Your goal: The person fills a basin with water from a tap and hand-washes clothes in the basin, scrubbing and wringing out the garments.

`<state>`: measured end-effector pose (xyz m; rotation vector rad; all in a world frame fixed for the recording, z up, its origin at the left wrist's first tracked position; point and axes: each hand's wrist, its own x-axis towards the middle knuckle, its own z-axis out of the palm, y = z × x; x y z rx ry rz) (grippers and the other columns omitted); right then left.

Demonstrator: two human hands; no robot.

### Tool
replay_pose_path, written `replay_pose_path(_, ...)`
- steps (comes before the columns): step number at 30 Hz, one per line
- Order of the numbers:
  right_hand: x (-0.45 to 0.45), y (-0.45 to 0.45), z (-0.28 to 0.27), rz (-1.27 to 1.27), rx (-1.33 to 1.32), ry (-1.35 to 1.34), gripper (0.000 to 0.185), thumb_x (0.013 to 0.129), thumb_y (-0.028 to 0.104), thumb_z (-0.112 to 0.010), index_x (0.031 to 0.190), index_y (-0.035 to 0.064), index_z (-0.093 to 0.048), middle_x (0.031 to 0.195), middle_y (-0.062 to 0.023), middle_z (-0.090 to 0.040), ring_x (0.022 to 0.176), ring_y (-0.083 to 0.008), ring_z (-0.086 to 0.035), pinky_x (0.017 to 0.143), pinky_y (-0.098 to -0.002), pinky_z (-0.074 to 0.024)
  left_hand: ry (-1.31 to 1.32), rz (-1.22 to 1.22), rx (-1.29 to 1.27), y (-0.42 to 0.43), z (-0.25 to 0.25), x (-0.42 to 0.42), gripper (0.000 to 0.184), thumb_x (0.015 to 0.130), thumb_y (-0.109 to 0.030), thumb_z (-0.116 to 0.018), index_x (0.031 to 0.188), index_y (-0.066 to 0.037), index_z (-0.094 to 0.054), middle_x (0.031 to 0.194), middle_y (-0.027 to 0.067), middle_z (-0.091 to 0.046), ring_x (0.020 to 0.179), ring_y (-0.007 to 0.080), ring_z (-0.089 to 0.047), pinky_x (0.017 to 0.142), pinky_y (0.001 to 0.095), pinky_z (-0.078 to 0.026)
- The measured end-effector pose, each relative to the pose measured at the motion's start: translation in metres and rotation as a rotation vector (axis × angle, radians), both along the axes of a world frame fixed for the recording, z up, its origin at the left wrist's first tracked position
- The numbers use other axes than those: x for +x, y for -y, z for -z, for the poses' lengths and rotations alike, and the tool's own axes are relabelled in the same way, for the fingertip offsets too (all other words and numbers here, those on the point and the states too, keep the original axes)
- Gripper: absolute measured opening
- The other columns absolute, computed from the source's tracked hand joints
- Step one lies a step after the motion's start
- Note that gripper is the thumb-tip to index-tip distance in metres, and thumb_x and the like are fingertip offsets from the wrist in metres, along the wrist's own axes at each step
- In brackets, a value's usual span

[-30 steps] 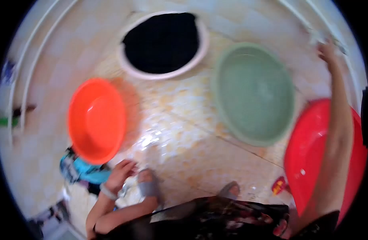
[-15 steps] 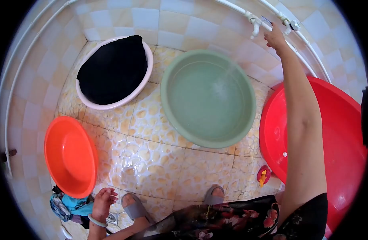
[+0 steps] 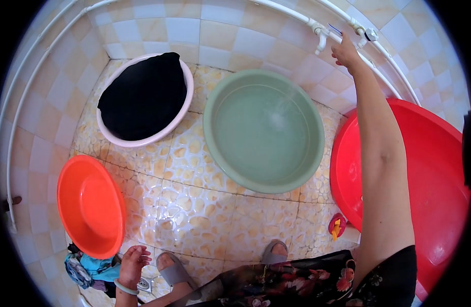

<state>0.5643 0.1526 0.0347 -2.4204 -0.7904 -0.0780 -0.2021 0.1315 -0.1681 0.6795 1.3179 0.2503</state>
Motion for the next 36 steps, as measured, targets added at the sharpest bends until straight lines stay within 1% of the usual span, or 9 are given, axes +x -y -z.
replay_pose_path(16, -0.008, 0.002, -0.006, 0.014, 0.073, -0.096, 0.06, 0.08, 0.005, -0.056, 0.136, 0.0056, -0.033, 0.079, -0.0169, -0.062, 0.061, -0.0221, -0.062, 0.044, -0.0361, -0.0461, -0.003, -0.005, 0.004, -0.002, 0.0, 0.0, 0.022, 0.095, -0.022, -0.053, 0.101, -0.002, -0.058, 0.085, 0.0093, -0.065, 0.07, 0.0171, -0.062, 0.063, 0.0271, -0.05)
replay_pose_path(19, -0.009, 0.003, -0.007, 0.014, 0.021, -0.042, 0.056, 0.081, 0.009, -0.056, 0.134, 0.0037, -0.037, 0.084, -0.0201, -0.063, 0.07, -0.0272, -0.065, 0.055, -0.039, -0.0502, 0.012, -0.006, 0.004, -0.001, 0.0, 0.0, 0.022, 0.095, -0.022, -0.053, 0.101, -0.002, -0.058, 0.085, 0.0093, -0.065, 0.07, 0.0172, -0.062, 0.063, 0.027, -0.05)
replay_pose_path(21, 0.023, 0.004, 0.004, -0.002, -0.067, 0.125, 0.053, 0.081, 0.012, -0.055, 0.131, 0.003, -0.041, 0.09, -0.0229, -0.063, 0.081, -0.0323, -0.064, 0.067, -0.0401, -0.0507, 0.027, -0.011, 0.005, 0.001, 0.001, -0.002, 0.022, 0.095, -0.022, -0.053, 0.101, -0.002, -0.058, 0.085, 0.0092, -0.065, 0.07, 0.0171, -0.062, 0.063, 0.0269, -0.05)
replay_pose_path(25, -0.007, -0.006, -0.013, -0.014, -0.204, 0.125, 0.046, 0.081, 0.018, -0.054, 0.125, 0.0016, -0.049, 0.102, -0.0264, -0.062, 0.098, -0.0399, -0.06, 0.085, -0.0404, -0.047, 0.047, -0.024, -0.009, 0.001, 0.001, -0.002, 0.021, 0.094, -0.022, -0.054, 0.101, -0.002, -0.058, 0.085, 0.0092, -0.065, 0.07, 0.0172, -0.062, 0.063, 0.0268, -0.05)
replay_pose_path(28, -0.045, -0.024, 0.007, -0.379, -0.004, 0.255, 0.039, 0.083, 0.017, -0.052, 0.118, 0.0003, -0.054, 0.1, -0.0248, -0.063, 0.095, -0.038, -0.061, 0.082, -0.0413, -0.0476, 0.042, -0.021, -0.006, 0.0, -0.002, 0.002, 0.022, 0.094, -0.022, -0.055, 0.102, -0.002, -0.058, 0.084, 0.009, -0.065, 0.07, 0.0171, -0.062, 0.063, 0.0268, -0.05)
replay_pose_path(31, -0.083, -0.036, 0.003, -0.277, 0.163, 0.337, 0.033, 0.085, 0.017, -0.051, 0.113, 0.0006, -0.057, 0.097, -0.0228, -0.064, 0.092, -0.0346, -0.063, 0.079, -0.0421, -0.0481, 0.023, -0.012, 0.015, -0.001, -0.003, 0.0, 0.022, 0.094, -0.023, -0.055, 0.102, -0.003, -0.058, 0.084, 0.0087, -0.065, 0.069, 0.017, -0.062, 0.062, 0.0268, -0.05)
replay_pose_path(34, -0.08, 0.017, 0.079, -0.295, 0.015, 0.158, 0.032, 0.088, 0.02, -0.055, 0.114, 0.0024, -0.058, 0.097, -0.0159, -0.065, 0.091, -0.0273, -0.062, 0.082, -0.0367, -0.0484, 0.043, -0.03, 0.017, 0.002, 0.0, 0.002, 0.022, 0.093, -0.023, -0.056, 0.101, -0.003, -0.058, 0.083, 0.0086, -0.065, 0.069, 0.0169, -0.062, 0.062, 0.0269, -0.049)
replay_pose_path(35, -0.095, 0.04, 0.112, -0.348, -0.2, 0.122, 0.034, 0.088, 0.022, -0.056, 0.115, 0.0017, -0.058, 0.102, -0.0164, -0.064, 0.095, -0.0284, -0.062, 0.084, -0.0376, -0.0484, 0.042, -0.026, 0.011, 0.002, -0.004, 0.003, 0.022, 0.093, -0.023, -0.056, 0.101, -0.003, -0.058, 0.083, 0.0086, -0.065, 0.069, 0.0169, -0.062, 0.062, 0.0271, -0.049)
replay_pose_path(36, -0.106, 0.077, 0.159, -0.642, -0.292, 0.164, 0.036, 0.088, 0.025, -0.058, 0.115, 0.0014, -0.058, 0.107, -0.0175, -0.063, 0.097, -0.0283, -0.061, 0.085, -0.0374, -0.0481, 0.04, -0.022, 0.005, 0.003, -0.006, 0.004, 0.022, 0.093, -0.023, -0.057, 0.101, -0.003, -0.058, 0.083, 0.0086, -0.065, 0.069, 0.017, -0.062, 0.062, 0.0272, -0.049)
